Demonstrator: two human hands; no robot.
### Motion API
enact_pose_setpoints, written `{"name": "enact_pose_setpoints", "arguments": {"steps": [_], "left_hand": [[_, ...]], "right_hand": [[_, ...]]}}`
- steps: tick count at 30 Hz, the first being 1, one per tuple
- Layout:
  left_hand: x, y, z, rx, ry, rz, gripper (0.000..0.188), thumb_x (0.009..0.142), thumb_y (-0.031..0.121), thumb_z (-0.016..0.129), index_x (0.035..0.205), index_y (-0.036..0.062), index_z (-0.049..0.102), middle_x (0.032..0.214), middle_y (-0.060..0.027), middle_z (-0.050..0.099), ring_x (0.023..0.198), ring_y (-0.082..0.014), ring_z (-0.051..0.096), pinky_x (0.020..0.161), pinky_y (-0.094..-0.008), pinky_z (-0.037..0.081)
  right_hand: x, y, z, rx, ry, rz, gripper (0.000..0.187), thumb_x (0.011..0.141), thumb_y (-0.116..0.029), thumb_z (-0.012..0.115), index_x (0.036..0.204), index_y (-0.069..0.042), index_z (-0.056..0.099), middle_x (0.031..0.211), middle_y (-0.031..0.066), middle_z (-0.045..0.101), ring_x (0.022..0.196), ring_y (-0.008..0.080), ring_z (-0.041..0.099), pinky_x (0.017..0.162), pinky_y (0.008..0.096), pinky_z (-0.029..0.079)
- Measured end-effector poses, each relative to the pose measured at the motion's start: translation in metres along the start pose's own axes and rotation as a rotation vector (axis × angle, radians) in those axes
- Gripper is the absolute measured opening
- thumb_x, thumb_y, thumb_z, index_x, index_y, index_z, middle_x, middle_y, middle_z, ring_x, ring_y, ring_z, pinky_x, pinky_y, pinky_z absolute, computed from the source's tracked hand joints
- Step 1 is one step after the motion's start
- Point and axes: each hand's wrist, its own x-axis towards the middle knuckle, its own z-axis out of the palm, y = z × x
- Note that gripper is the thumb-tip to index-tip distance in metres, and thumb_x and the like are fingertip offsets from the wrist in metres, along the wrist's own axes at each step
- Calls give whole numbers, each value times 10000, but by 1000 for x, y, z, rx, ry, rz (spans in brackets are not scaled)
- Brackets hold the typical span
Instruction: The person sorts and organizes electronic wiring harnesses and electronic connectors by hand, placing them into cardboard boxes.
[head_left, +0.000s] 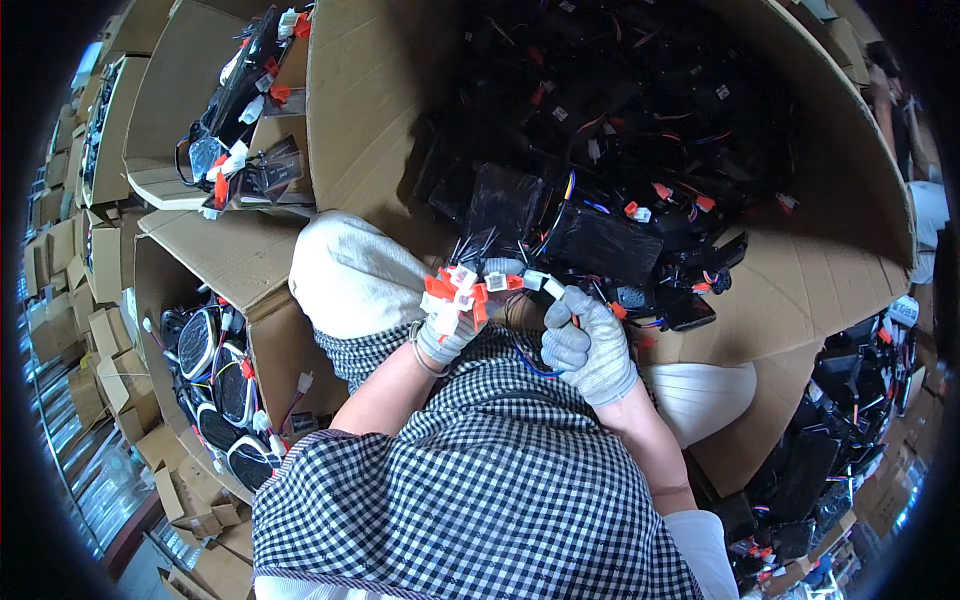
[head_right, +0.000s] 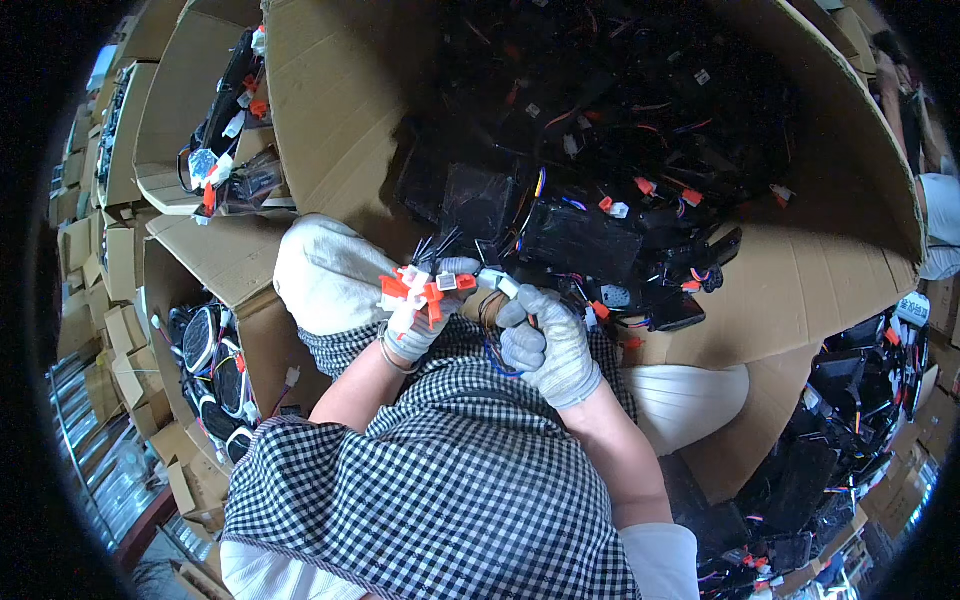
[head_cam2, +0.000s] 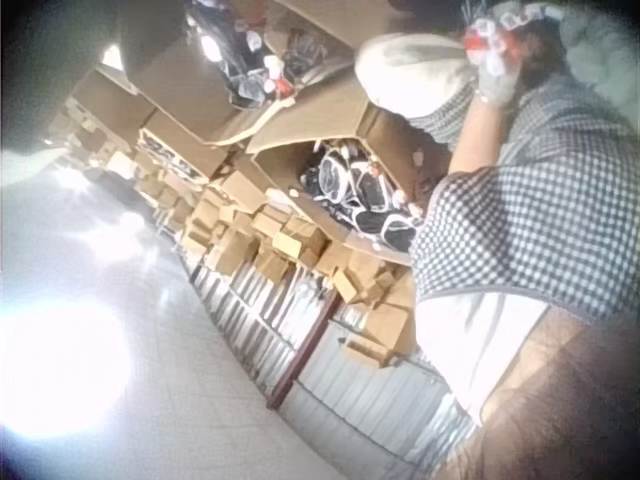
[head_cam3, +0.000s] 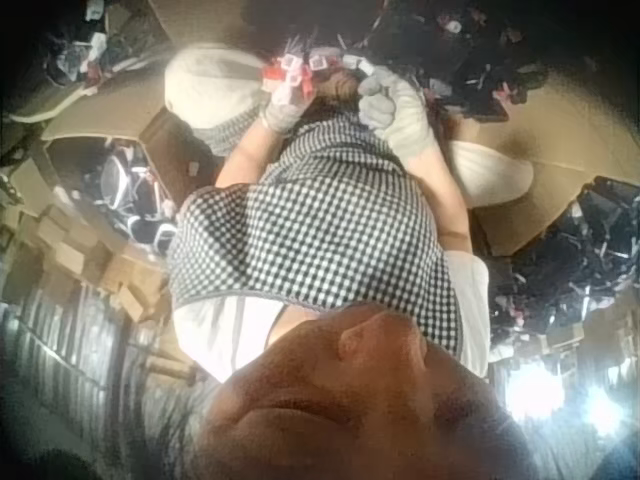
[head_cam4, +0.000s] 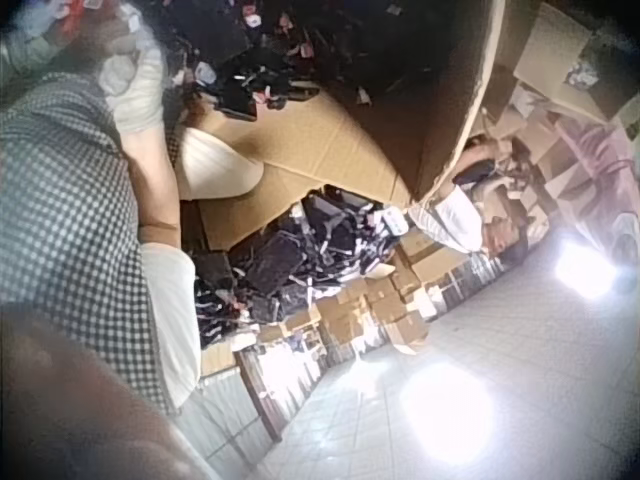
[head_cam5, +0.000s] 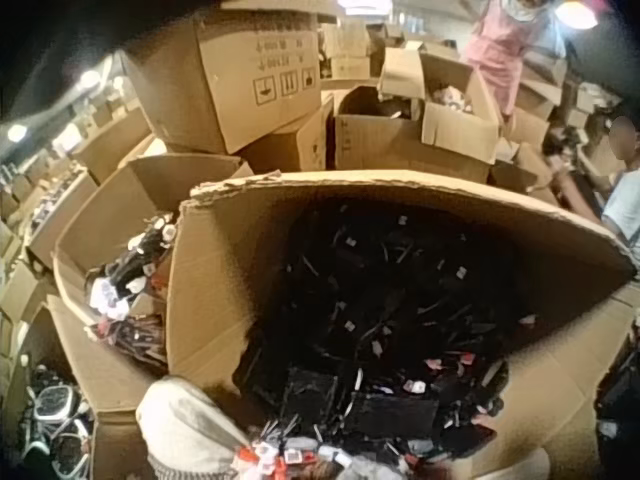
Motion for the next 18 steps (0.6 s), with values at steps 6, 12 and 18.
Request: {"name": "enact_pose_setpoints", "arguments": {"steps": [6, 12, 18], "left_hand": [[7, 64, -55, 469, 103, 159, 582, 906, 63, 481, 1397, 64, 169, 999, -87, 565, 841, -156, 607, 745, -254, 534], [-3, 31, -34, -360, 130, -74, 622, 869, 58, 516, 1396, 35, 186, 1089, -86, 523, 808, -81, 589, 711, -208, 520], [-1, 31, -29, 299, 184, 184, 621, 888, 54, 478, 1419, 95, 158, 1023, -31, 500, 857, -109, 553, 747, -270, 503]], "right_hand": [[8, 17, 5, 58, 66, -60, 341, 900, -326, 546, 763, -16, 587, 460, -49, 313, 368, 59, 288, 360, 201, 224], [9, -2, -5, -118, 82, -66, 364, 878, -328, 563, 699, -15, 608, 440, -39, 355, 350, 58, 308, 351, 209, 222], [9, -4, -7, -244, 104, -94, 337, 887, -271, 555, 718, 17, 597, 423, -37, 338, 330, 54, 293, 338, 200, 230]]}}
